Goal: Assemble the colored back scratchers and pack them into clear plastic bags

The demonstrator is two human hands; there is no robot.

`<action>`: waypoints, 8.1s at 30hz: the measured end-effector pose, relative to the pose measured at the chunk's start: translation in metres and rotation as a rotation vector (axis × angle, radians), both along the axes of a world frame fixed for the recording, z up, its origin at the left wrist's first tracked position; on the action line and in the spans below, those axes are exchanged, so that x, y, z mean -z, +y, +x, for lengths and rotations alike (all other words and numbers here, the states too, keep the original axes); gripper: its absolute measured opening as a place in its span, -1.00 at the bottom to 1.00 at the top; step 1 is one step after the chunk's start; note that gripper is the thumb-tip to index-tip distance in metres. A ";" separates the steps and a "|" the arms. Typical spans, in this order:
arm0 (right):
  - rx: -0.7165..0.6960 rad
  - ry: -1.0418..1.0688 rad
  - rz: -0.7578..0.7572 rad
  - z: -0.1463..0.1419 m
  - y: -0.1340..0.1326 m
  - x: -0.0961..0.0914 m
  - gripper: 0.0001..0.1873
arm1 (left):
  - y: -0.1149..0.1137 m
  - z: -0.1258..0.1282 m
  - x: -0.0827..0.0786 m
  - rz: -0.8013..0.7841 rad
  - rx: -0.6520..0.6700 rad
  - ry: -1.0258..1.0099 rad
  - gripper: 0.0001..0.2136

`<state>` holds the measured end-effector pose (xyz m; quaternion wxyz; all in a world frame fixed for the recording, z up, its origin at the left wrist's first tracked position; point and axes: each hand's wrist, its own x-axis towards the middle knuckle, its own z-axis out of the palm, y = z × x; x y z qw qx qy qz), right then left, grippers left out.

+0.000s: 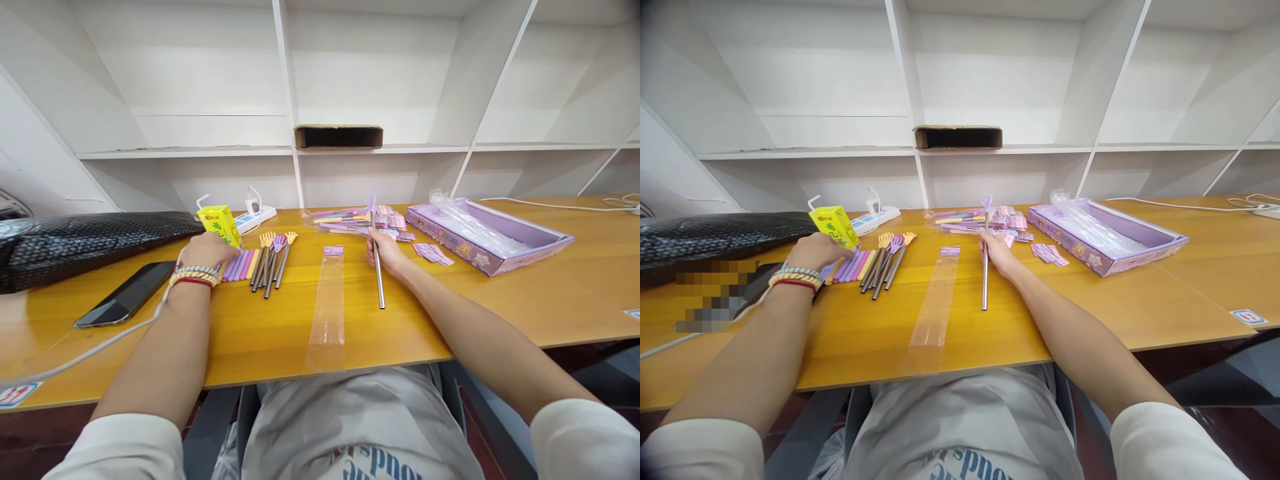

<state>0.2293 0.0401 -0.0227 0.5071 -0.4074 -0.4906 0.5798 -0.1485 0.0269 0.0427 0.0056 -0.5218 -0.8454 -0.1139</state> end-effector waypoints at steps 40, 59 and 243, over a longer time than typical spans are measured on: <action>0.022 -0.145 0.105 -0.014 -0.014 -0.010 -0.49 | -0.028 0.101 0.004 0.334 0.589 0.017 -0.61; 0.255 0.491 0.097 0.056 0.018 -0.021 -0.60 | -0.043 0.139 0.025 0.236 0.934 0.144 -0.64; -0.490 -1.192 0.714 -0.025 -0.042 -0.008 -0.37 | -0.021 0.115 0.025 0.009 0.266 0.196 -0.67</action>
